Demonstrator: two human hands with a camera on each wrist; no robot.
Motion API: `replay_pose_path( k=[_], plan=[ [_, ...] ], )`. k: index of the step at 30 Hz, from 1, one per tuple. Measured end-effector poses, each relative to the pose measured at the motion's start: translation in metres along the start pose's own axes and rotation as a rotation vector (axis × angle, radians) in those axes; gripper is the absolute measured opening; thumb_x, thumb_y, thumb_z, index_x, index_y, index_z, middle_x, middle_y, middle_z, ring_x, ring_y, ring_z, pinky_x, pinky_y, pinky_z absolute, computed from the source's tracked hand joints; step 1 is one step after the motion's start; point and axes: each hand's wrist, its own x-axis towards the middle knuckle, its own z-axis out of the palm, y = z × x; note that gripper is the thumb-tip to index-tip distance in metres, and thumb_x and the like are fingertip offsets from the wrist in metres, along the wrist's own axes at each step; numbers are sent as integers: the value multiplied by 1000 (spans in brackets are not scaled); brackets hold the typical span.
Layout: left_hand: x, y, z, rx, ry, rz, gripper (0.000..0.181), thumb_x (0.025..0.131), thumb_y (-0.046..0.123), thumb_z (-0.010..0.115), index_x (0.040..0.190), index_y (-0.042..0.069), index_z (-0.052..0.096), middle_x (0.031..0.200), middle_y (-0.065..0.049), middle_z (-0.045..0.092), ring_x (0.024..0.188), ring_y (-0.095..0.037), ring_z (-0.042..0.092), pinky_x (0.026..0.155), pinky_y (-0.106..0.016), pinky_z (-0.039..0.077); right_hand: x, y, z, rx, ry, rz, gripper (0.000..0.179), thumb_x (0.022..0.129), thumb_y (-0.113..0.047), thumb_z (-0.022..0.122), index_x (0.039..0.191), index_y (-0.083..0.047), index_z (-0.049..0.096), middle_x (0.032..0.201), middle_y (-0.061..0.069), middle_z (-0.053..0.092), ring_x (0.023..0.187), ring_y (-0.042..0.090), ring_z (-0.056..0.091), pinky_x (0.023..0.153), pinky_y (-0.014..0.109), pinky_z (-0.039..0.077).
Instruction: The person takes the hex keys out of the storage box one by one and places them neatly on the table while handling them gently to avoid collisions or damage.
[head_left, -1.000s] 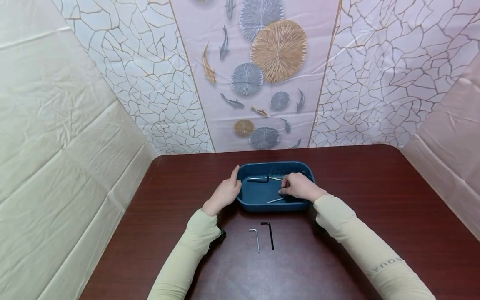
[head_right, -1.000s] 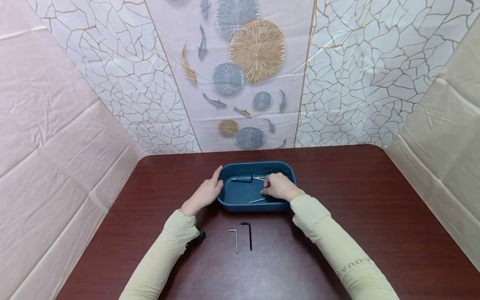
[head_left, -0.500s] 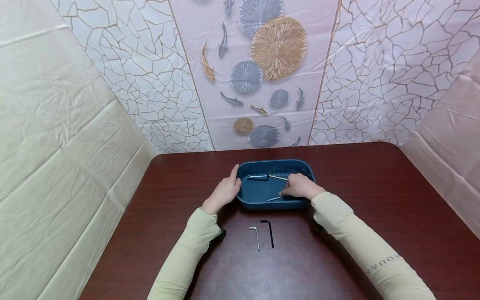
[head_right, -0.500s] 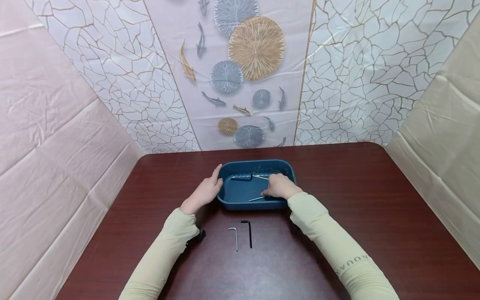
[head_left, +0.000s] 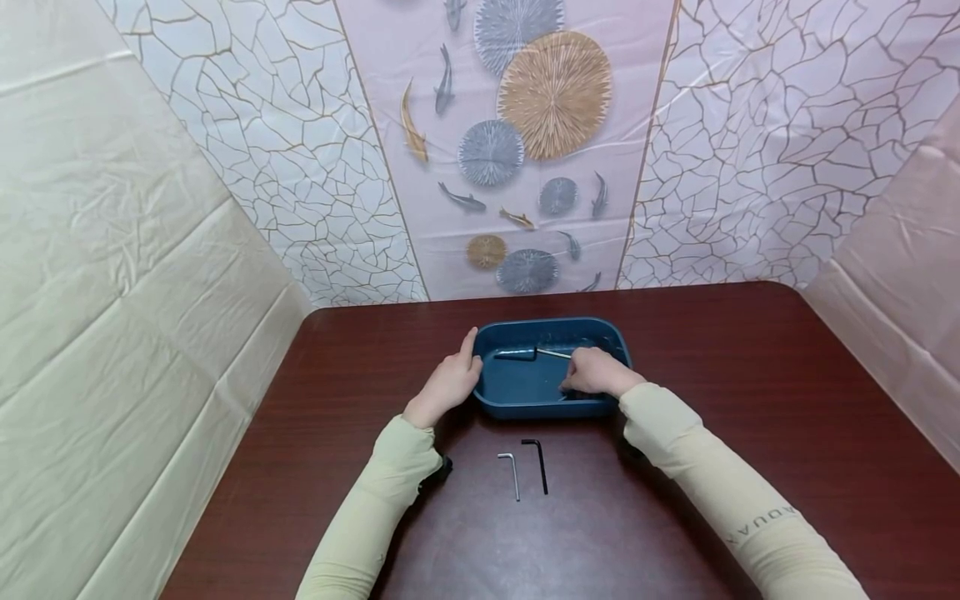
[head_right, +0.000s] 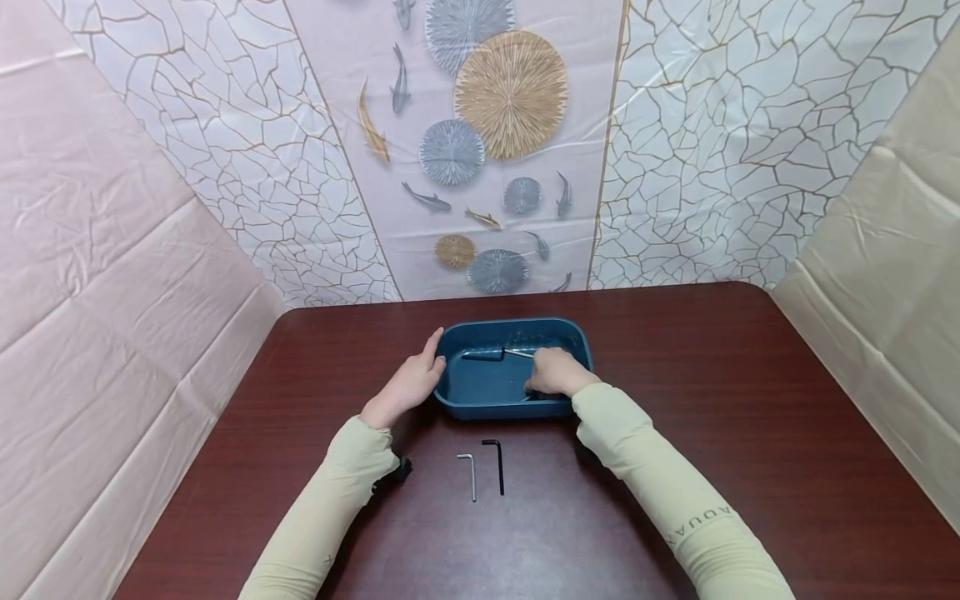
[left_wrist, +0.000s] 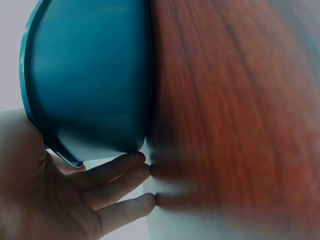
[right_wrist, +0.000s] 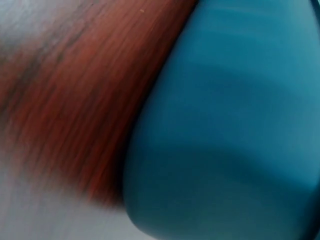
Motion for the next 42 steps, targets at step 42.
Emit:
replay_pose_path(
  k=[42],
  plan=[
    [2,-2,1,-9,-1,3,62,109,22,38,163,11,10,61,-2,46,51,-17,44,54,-31,39,-55,-20,-30,164,382,-229,9,98,-11,65,107,-10,62,96,3,66,85,18,60,77,37,52]
  ],
)
